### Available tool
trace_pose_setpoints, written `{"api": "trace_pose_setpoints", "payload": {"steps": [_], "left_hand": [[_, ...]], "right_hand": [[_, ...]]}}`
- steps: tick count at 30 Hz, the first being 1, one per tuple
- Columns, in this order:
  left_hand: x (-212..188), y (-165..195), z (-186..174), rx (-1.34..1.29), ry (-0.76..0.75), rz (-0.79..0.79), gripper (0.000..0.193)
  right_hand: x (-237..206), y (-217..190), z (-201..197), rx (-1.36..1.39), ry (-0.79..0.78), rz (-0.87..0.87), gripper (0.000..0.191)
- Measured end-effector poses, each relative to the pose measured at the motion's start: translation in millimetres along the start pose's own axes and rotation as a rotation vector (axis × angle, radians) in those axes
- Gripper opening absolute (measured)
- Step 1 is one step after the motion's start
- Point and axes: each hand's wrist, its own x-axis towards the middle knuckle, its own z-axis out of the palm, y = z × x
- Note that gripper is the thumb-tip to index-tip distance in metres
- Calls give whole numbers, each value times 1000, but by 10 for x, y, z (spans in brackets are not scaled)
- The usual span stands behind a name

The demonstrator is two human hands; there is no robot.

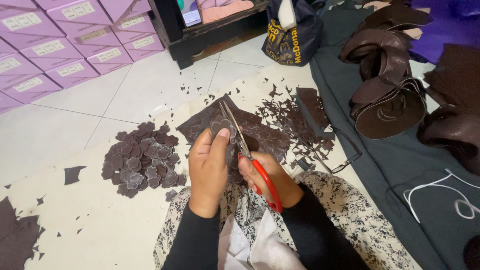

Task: The person sits on the floor and uses red-handled scissors to cut flower-shaped pieces from a dark brown sheet. They repeatedly cut along the outlines and place the finished shapes into a growing pile on the floor.

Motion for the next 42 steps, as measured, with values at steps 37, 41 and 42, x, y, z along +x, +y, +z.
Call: {"api": "trace_pose_setpoints", "payload": {"steps": [37, 41, 42], "left_hand": [[89, -27, -146, -152, 166, -7, 22], [74, -2, -100, -128, 149, 50, 24], [70, -1, -92, -120, 145, 64, 24]], "right_hand": [[-34, -112, 34, -323, -69, -54, 38], [-29, -123, 41, -376, -56, -115, 43], [-24, -123, 40, -381, -50, -126, 44]]}}
